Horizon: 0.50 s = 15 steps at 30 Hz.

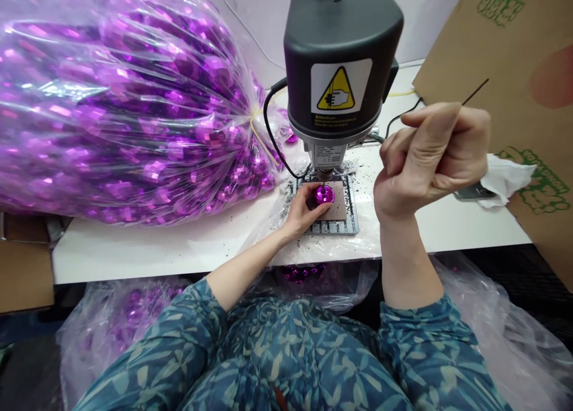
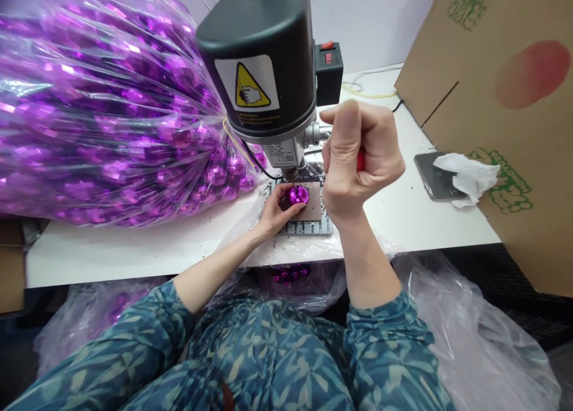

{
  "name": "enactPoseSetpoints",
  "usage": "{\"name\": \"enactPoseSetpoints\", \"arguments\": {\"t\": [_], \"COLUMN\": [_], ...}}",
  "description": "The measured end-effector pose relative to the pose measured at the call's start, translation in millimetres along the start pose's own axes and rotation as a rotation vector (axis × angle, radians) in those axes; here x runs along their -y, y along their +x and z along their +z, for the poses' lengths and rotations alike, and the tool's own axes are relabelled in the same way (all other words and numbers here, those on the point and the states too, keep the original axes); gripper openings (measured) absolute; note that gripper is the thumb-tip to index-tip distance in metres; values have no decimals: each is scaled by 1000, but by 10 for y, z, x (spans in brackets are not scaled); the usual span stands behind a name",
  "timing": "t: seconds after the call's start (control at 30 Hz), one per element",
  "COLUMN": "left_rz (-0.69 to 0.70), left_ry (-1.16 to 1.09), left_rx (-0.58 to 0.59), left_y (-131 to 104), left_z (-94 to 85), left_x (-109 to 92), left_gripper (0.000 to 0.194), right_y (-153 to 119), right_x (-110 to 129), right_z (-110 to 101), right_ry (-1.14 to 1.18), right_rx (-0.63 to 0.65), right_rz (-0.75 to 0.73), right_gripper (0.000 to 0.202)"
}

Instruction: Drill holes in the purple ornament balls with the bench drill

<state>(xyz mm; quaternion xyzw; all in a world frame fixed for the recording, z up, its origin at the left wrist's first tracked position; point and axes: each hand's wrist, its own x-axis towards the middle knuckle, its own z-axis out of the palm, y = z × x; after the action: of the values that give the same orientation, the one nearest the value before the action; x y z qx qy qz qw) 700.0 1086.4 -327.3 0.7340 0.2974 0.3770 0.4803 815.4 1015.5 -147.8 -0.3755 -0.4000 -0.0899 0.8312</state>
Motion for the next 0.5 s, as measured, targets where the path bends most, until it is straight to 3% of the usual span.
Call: {"name": "enactPoseSetpoints", "arguments": {"t": [0.23,0.33,0.5], "left_rz": [15,12,7], "left_ry": [-21,-27,-53], "left_rx": [6,15,10], "left_y": [-6,-3,-6], "left_z": [-4,-6,-3], "left_x": [12,9,-4], "left_gripper": [52,53,52], "right_y": [-82,-93,-134], "right_x": [-221,-312,-424], "right_z": [-64,-96,-160], "right_ry": [16,71,93], "right_rx": [-65,-13,39], "right_rz": [-127,-269,-344], "right_gripper": [31,24,21]}}
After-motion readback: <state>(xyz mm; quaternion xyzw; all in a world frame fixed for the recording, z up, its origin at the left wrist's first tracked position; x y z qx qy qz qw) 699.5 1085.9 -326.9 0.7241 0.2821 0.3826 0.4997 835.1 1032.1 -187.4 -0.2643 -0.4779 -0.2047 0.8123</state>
